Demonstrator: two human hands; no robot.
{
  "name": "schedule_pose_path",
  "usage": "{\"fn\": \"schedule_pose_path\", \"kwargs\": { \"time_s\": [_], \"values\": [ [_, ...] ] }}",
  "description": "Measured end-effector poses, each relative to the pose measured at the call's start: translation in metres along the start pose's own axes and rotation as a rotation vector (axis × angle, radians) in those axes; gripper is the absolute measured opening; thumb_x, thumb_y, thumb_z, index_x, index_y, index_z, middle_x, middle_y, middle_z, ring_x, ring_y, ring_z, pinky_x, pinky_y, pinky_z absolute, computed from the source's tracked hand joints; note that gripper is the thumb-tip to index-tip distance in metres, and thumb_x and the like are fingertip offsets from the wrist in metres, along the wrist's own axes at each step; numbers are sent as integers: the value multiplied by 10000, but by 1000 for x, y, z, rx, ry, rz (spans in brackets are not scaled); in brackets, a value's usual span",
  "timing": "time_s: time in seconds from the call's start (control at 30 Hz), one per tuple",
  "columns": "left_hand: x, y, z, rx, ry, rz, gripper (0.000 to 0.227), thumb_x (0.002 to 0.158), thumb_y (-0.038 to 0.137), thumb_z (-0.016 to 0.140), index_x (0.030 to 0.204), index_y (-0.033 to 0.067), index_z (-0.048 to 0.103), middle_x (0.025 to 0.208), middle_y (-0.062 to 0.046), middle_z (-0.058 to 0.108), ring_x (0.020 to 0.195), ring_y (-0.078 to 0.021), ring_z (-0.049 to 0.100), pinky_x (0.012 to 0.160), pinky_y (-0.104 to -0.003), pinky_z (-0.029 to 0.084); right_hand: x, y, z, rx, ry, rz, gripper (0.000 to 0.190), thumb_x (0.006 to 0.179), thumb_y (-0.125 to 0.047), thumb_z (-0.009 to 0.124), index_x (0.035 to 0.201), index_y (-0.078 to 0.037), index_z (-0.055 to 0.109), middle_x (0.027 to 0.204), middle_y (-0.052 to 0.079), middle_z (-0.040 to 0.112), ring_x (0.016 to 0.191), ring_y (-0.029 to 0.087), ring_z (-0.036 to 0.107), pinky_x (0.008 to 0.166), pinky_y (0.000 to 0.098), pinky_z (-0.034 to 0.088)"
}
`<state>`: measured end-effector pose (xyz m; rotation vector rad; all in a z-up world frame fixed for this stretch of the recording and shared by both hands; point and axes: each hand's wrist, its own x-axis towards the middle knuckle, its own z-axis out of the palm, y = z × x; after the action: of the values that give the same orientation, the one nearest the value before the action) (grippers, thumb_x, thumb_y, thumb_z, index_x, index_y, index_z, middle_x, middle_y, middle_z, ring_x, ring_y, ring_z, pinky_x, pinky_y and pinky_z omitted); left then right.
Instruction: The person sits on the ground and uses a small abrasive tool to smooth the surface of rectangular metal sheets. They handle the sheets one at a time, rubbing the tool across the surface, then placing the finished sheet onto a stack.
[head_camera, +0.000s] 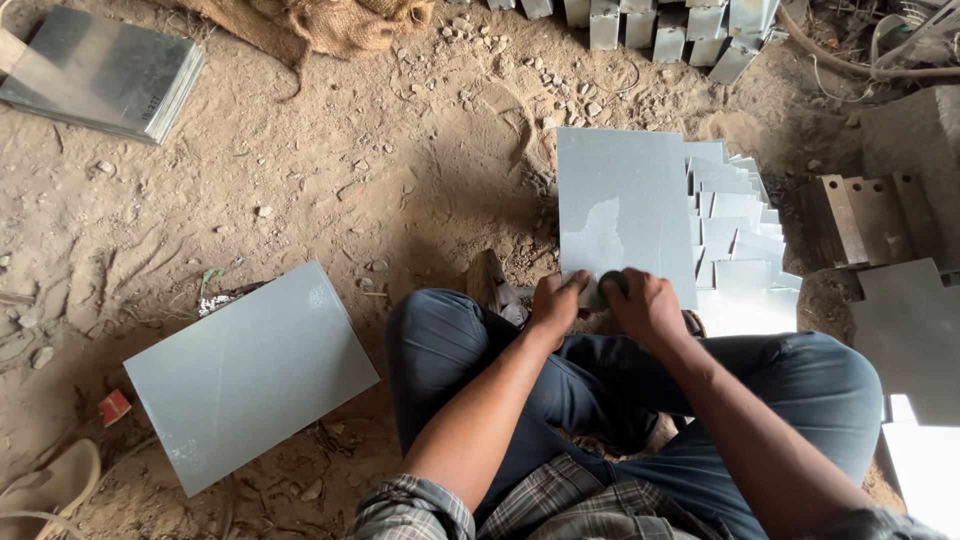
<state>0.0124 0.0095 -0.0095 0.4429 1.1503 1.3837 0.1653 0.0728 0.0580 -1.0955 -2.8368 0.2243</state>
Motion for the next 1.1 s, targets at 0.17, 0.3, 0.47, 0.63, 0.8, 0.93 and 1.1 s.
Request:
{"fn": "schedule_pose_path", "kwargs": {
  "time_s": [0.17, 0.3, 0.47, 0.63, 0.8, 0.93, 1.1],
  "values": [
    [1, 0, -1, 50, 20, -9, 327, 1057, 267, 604, 963, -22, 724, 775, -105, 711, 601, -168, 662, 483, -298, 535, -3, -9, -2, 252, 21, 303, 316, 944, -315, 643, 848, -16, 679, 782, 217, 697, 725, 439, 695, 663, 504, 565],
    [2, -1, -1, -56, -29, -32, 286, 1033, 246, 565, 984, 2, 707, 797, -104, 734, 600, -179, 707, 467, -291, 510, 22, 4, 4, 261, 123, 281, 282, 931, -292, 669, 873, -17, 696, 779, 222, 700, 688, 416, 698, 624, 484, 574],
    [5, -7, -3, 46, -19, 70, 328, 1078, 248, 560, 1092, -36, 724, 877, -132, 758, 682, -156, 719, 543, -271, 536, 12, 1, 5, -78, -25, -12, 184, 971, -180, 580, 923, -44, 694, 809, 151, 706, 586, 291, 689, 496, 412, 557],
    [7, -12, -3, -36, -35, 8, 346, 1042, 267, 551, 1143, -29, 698, 849, -111, 752, 617, -173, 724, 498, -298, 554, -37, -28, -8, 297, -138, 248, 276, 932, -304, 636, 875, -42, 700, 760, 165, 728, 623, 317, 710, 589, 431, 575],
    [6, -12, -2, -1, 10, -16, 335, 1036, 281, 587, 1085, -17, 730, 796, -114, 734, 585, -175, 687, 479, -309, 523, -33, -26, -26, 367, -15, 495, 356, 920, -366, 666, 913, -13, 708, 761, 220, 714, 687, 382, 717, 664, 474, 568],
    [8, -12, -4, 230, 73, 180, 354, 1080, 282, 624, 1059, -32, 785, 814, -94, 739, 679, -137, 611, 570, -283, 493, -15, -24, -21, 279, -6, 428, 377, 913, -374, 691, 876, 0, 713, 780, 229, 714, 736, 415, 709, 677, 478, 565],
    [4, -8, -3, 32, 41, 17, 301, 1027, 268, 610, 987, 1, 743, 800, -58, 728, 649, -146, 658, 518, -306, 508, 12, -12, -6, 330, 42, 384, 321, 918, -352, 664, 886, -38, 725, 824, 190, 729, 724, 401, 722, 660, 471, 579]
  ]
}}
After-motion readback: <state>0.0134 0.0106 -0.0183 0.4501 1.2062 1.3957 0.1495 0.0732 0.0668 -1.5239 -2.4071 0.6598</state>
